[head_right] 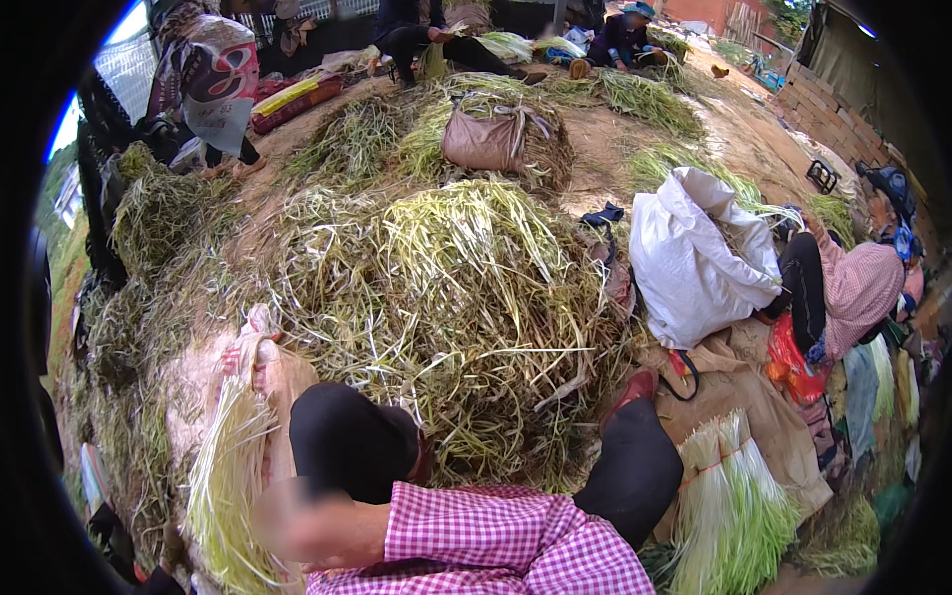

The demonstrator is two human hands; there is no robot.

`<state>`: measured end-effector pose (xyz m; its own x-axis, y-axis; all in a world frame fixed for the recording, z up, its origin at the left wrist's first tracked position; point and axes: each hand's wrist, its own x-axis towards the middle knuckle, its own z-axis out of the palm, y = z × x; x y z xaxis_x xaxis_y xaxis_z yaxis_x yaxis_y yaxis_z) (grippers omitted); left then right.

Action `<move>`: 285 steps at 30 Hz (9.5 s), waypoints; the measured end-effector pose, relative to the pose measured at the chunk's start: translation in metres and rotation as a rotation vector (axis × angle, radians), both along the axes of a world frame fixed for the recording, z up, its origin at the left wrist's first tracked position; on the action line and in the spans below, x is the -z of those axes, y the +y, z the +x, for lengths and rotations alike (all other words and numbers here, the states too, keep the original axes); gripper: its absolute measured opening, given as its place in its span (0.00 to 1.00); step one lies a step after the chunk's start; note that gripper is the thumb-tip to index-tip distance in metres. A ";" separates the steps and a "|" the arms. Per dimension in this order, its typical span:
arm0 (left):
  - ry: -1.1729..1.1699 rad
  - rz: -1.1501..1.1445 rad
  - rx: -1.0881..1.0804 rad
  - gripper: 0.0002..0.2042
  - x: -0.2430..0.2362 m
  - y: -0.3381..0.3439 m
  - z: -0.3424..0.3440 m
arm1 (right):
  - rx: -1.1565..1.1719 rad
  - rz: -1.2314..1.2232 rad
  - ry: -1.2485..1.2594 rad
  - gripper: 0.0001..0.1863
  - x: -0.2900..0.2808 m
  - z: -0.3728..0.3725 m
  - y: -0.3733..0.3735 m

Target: The person sits on the ground and sorts through a large pile of dried plant fibers. They pick up strands, separate them by hand, and place the sorted fibers into a pile beside them.

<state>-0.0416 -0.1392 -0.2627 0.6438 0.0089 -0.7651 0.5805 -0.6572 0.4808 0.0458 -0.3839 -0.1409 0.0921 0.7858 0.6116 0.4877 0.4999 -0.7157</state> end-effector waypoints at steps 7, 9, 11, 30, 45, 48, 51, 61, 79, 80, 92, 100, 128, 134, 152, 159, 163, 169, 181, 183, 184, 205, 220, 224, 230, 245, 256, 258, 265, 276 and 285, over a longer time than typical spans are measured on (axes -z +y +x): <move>0.165 0.079 -0.123 0.14 -0.009 0.016 -0.024 | -0.309 0.132 0.460 0.14 0.021 0.042 -0.014; 0.199 0.093 -0.140 0.14 -0.011 0.016 -0.023 | -0.320 0.085 0.442 0.14 0.029 0.046 -0.016; 0.218 0.109 -0.157 0.14 -0.013 0.017 -0.018 | -0.310 0.060 0.449 0.14 0.035 0.056 -0.020; 0.286 0.080 -0.060 0.13 0.024 0.029 0.065 | 1.827 -1.269 0.151 0.31 0.191 0.256 -0.227; -0.346 -0.723 -0.249 0.12 0.100 -0.180 0.310 | 1.621 -0.495 0.546 0.08 0.188 0.213 -0.146; -0.232 -0.734 -0.279 0.11 0.113 -0.171 0.296 | 1.818 -0.661 0.466 0.08 0.196 0.235 -0.168; -0.232 -0.696 -0.295 0.11 0.116 -0.170 0.287 | 1.763 -1.042 0.438 0.12 0.205 0.250 -0.176; -0.202 -0.847 -0.542 0.11 0.125 -0.160 0.272 | 1.986 0.347 0.592 0.07 0.109 0.240 -0.196; -0.386 -1.061 -0.472 0.13 0.077 -0.117 0.276 | 1.125 -0.381 0.796 0.09 0.204 0.159 -0.049; -0.386 -1.102 -0.459 0.12 0.074 -0.116 0.272 | 1.150 -0.419 0.688 0.09 0.201 0.159 -0.050; -0.461 -0.972 -0.576 0.06 0.069 -0.114 0.244 | 1.064 -0.221 0.930 0.08 0.186 0.156 -0.026; -0.403 -0.880 -0.361 0.06 0.067 -0.112 0.246 | 1.040 -0.496 0.694 0.10 0.179 0.149 -0.026; -0.760 -1.073 -0.710 0.06 0.051 -0.083 0.213 | 1.164 -0.835 0.904 0.10 0.238 0.132 -0.058; -0.920 -1.055 -0.806 0.06 0.030 -0.056 0.218 | 1.266 -1.212 0.647 0.11 0.250 0.134 -0.077; -1.020 -1.151 -0.947 0.04 -0.048 0.037 0.273 | 0.705 -1.907 0.207 0.12 0.207 0.152 -0.077; -0.702 -1.154 -1.103 0.05 0.006 -0.032 0.284 | 0.991 -0.455 0.755 0.20 0.194 0.161 -0.056; -0.712 -1.234 -1.118 0.05 0.006 -0.050 0.290 | 0.960 -0.416 1.025 0.11 0.190 0.148 -0.054; -0.250 -1.318 -0.874 0.12 0.031 -0.104 0.281 | 0.719 -0.601 0.553 0.20 0.171 0.170 -0.045; -0.192 -1.203 -1.019 0.10 0.047 -0.108 0.281 | 1.788 -1.070 0.382 0.12 0.201 0.258 -0.195; -0.181 -1.206 -1.035 0.10 0.050 -0.109 0.280 | 1.989 -0.888 0.273 0.11 0.206 0.252 -0.228; -0.175 -1.201 -1.039 0.10 0.052 -0.108 0.280 | 1.998 -0.995 0.434 0.14 0.205 0.255 -0.248; -0.140 -1.149 -1.023 0.08 0.072 -0.119 0.277 | 1.700 -1.229 0.280 0.28 0.202 0.276 -0.166; -0.150 -1.180 -1.035 0.08 0.074 -0.125 0.279 | 1.471 -0.995 0.902 0.25 0.196 0.296 -0.188; -0.157 -1.178 -1.039 0.07 0.072 -0.127 0.279 | 1.575 -1.096 0.623 0.33 0.200 0.280 -0.170; -0.198 -1.195 -1.073 0.07 0.061 -0.130 0.279 | 1.422 -0.525 0.875 0.18 0.131 0.280 -0.165; -0.213 -1.234 -1.063 0.08 0.067 -0.123 0.275 | 1.845 -0.731 0.678 0.26 0.185 0.253 -0.213; -0.202 -1.301 -1.072 0.09 0.072 -0.123 0.264 | 0.684 -1.669 -0.659 0.25 0.221 0.171 -0.081; -0.213 -1.301 -1.079 0.09 0.072 -0.119 0.260 | 0.587 -1.690 -0.521 0.23 0.258 0.113 -0.089; -0.235 -1.287 -1.086 0.09 0.074 -0.103 0.255 | 0.422 -1.646 0.057 0.24 0.178 0.163 -0.066; -0.211 -1.295 -1.097 0.09 0.085 -0.099 0.253 | 1.592 -1.187 0.049 0.08 0.198 0.275 -0.095; -0.222 -1.264 -1.062 0.09 0.084 -0.105 0.255 | 1.318 -0.047 1.211 0.11 0.129 0.258 -0.125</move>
<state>0.2134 -0.2439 -0.3469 0.8469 -0.0275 -0.5311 0.3367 0.8008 0.4954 0.3039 -0.5085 -0.2702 0.9456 -0.1569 -0.2852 -0.2470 0.2246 -0.9426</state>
